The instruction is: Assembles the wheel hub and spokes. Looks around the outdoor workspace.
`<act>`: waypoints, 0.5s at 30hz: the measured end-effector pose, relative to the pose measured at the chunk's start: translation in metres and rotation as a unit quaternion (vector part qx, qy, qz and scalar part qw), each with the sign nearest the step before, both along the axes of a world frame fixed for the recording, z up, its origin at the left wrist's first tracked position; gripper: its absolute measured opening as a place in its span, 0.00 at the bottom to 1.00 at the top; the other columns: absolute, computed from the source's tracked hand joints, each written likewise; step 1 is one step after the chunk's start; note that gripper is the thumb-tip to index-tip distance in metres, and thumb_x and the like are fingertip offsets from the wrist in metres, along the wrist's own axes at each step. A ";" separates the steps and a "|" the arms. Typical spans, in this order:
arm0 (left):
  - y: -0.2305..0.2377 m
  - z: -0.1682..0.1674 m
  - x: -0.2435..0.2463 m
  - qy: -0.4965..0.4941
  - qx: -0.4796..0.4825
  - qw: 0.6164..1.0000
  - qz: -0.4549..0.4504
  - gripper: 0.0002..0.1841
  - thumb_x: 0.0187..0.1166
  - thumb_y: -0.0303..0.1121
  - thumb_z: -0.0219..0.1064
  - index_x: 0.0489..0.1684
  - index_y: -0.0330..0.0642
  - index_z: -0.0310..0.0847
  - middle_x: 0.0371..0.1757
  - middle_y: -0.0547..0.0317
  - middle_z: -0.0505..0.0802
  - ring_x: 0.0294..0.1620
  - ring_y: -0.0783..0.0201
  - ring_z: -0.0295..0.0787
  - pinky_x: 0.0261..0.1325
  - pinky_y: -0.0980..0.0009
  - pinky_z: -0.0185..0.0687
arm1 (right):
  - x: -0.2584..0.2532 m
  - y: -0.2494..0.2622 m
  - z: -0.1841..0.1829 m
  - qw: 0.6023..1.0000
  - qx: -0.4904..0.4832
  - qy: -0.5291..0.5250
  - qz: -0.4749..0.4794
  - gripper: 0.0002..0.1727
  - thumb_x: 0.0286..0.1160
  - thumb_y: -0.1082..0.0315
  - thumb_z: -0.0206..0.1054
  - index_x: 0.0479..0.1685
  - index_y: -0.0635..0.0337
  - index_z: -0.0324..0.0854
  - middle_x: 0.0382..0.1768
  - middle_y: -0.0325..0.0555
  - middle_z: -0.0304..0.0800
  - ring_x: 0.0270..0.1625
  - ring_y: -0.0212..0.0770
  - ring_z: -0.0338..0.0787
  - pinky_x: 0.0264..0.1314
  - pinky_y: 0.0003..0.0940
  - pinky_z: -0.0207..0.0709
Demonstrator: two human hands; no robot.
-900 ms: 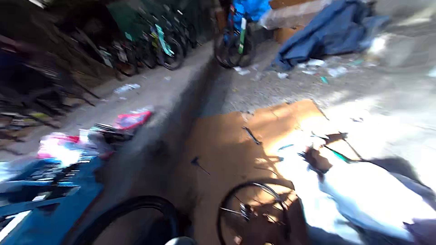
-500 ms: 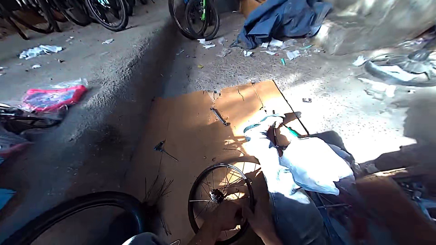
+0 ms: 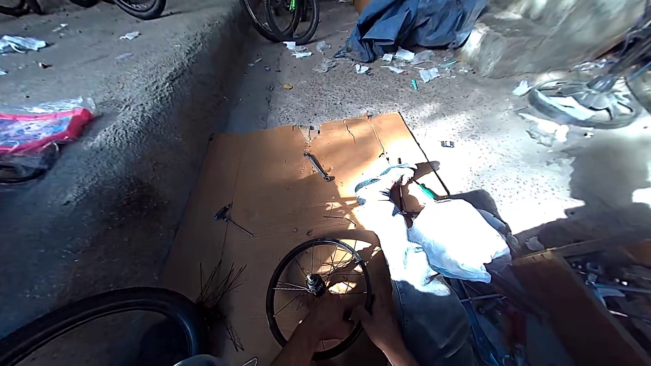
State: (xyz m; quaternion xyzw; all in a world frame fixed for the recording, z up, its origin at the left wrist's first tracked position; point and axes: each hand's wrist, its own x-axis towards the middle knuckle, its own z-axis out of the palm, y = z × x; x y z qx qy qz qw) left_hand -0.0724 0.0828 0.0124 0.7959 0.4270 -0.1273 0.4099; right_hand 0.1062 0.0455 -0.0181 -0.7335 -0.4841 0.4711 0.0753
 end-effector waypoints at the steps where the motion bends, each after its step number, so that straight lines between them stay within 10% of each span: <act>1: 0.001 0.000 0.000 0.000 -0.003 1.000 -0.002 0.19 0.81 0.47 0.63 0.45 0.37 0.89 0.46 0.43 0.93 0.59 0.43 0.86 0.81 0.41 0.61 | 0.001 0.001 0.000 1.000 0.001 0.003 -0.001 0.39 0.73 0.41 0.66 0.76 0.59 0.70 0.51 0.55 0.91 0.55 0.54 0.91 0.59 0.58 0.82; 15: -0.006 -0.011 0.004 0.067 0.042 0.991 -0.109 0.19 0.88 0.44 0.58 0.54 0.37 0.86 0.58 0.45 0.90 0.70 0.45 0.80 0.91 0.47 0.47 | 0.006 0.000 -0.006 0.997 -0.011 -0.064 0.037 0.37 0.73 0.46 0.65 0.79 0.57 0.68 0.48 0.54 0.92 0.54 0.54 0.92 0.57 0.57 0.83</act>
